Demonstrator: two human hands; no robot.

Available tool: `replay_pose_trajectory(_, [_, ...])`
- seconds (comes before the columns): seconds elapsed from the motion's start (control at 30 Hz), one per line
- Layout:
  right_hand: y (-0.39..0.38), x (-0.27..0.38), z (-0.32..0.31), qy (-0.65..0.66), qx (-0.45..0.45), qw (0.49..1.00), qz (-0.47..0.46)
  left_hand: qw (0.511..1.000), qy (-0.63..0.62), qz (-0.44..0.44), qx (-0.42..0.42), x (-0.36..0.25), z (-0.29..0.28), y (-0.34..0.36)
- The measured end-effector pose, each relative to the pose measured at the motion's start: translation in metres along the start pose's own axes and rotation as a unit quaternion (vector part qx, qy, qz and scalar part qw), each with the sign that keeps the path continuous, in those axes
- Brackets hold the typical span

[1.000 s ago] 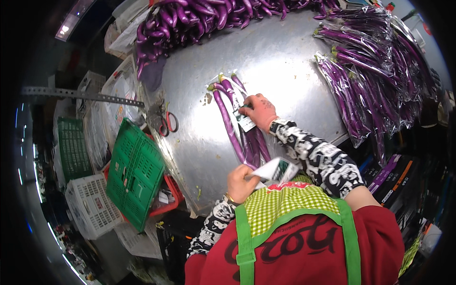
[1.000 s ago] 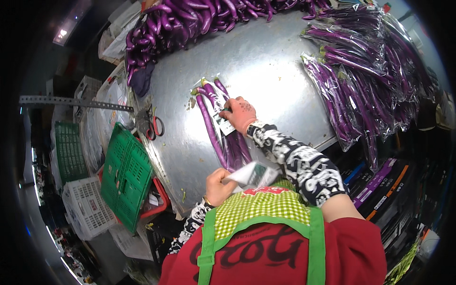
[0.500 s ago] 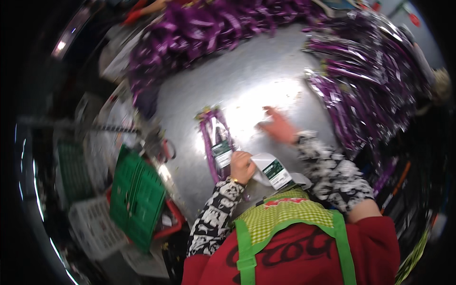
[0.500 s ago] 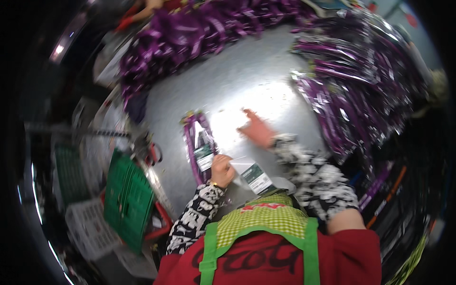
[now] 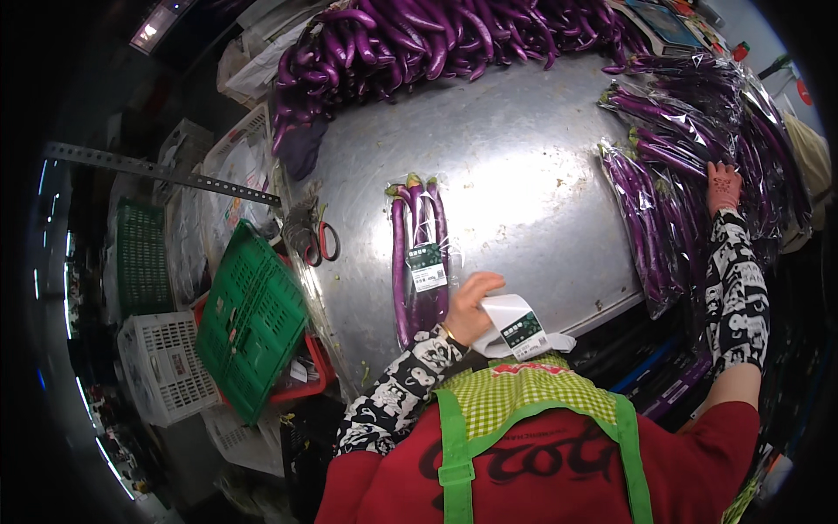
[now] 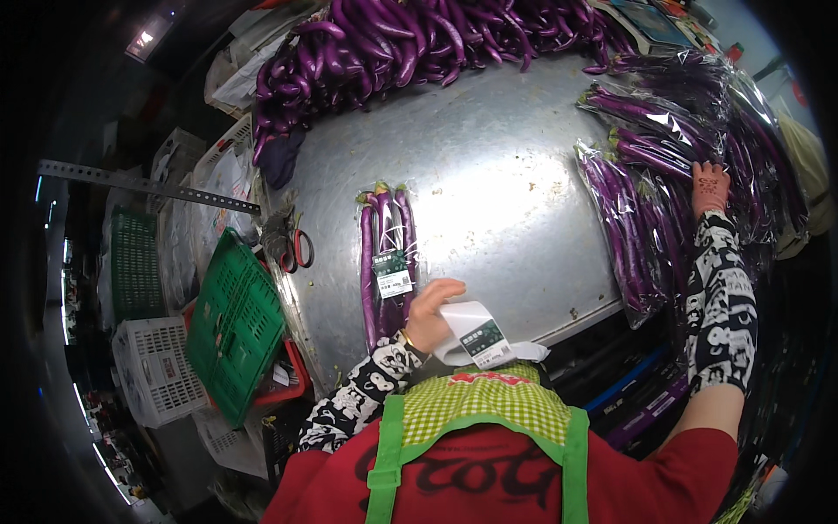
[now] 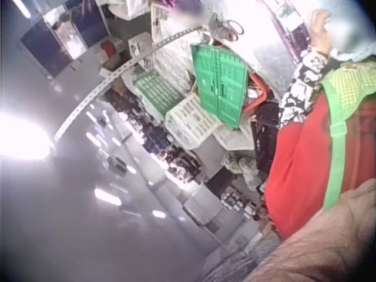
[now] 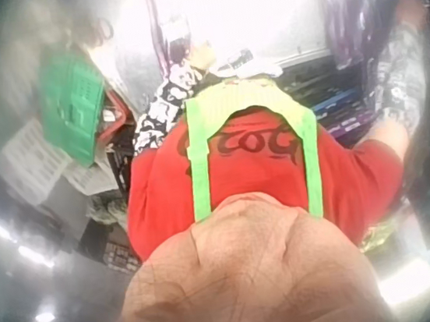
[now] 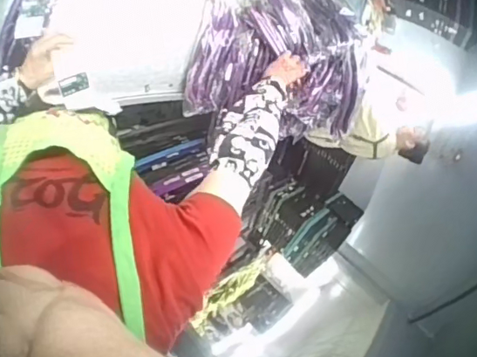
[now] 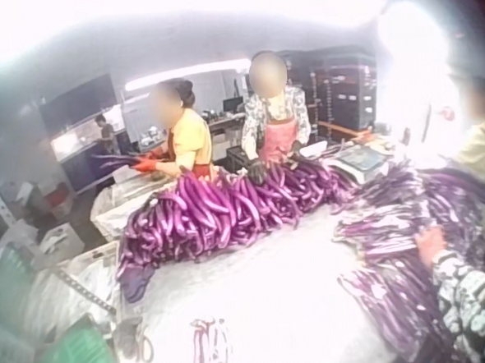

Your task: The person organizes eggplants into bundles, places each bundle into a plastic bag, and secures labels around the bags.

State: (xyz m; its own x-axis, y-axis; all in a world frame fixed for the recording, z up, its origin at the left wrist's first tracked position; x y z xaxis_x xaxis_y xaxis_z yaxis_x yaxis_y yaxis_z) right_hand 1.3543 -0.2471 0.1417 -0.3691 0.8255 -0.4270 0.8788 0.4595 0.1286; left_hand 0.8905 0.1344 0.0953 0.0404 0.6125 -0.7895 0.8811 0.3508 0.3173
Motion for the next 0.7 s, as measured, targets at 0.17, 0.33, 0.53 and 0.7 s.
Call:
replay_pose_trajectory(0.17, [0.027,0.017,-0.042,0.012,-0.014,0.999,-0.031,0.988,0.057,0.089,0.112,-0.03,0.018,-0.012])
replay_pose_trajectory(0.33, [0.018,0.121,-0.146,0.152,-0.041,0.985,-0.072,0.976,0.101,0.146,0.125,-0.046,0.026,-0.014])
replay_pose_trajectory(0.53, [-0.108,0.31,-0.154,0.367,-0.043,0.912,-0.178,0.982,-0.128,0.055,0.131,-0.066,0.041,0.0])
replay_pose_trajectory(0.7, [-0.183,0.418,-0.155,0.481,0.153,0.84,-0.199,0.968,-0.166,-0.032,0.188,-0.054,0.047,-0.021])
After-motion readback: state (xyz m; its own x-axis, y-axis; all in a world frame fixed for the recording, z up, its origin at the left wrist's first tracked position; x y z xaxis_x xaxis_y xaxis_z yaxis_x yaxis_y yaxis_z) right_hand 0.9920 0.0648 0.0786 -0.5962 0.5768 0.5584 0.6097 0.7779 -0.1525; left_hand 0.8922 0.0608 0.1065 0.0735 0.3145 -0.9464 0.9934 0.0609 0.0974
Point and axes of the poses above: each hand's wrist, its own y-axis towards the middle knuckle, its own z-axis out of the palm, x = y × z, the point moved 8 cm from there along y, towards the middle knuckle, and after that the axes turned 15 degrees about y, right-handed, at the moved point
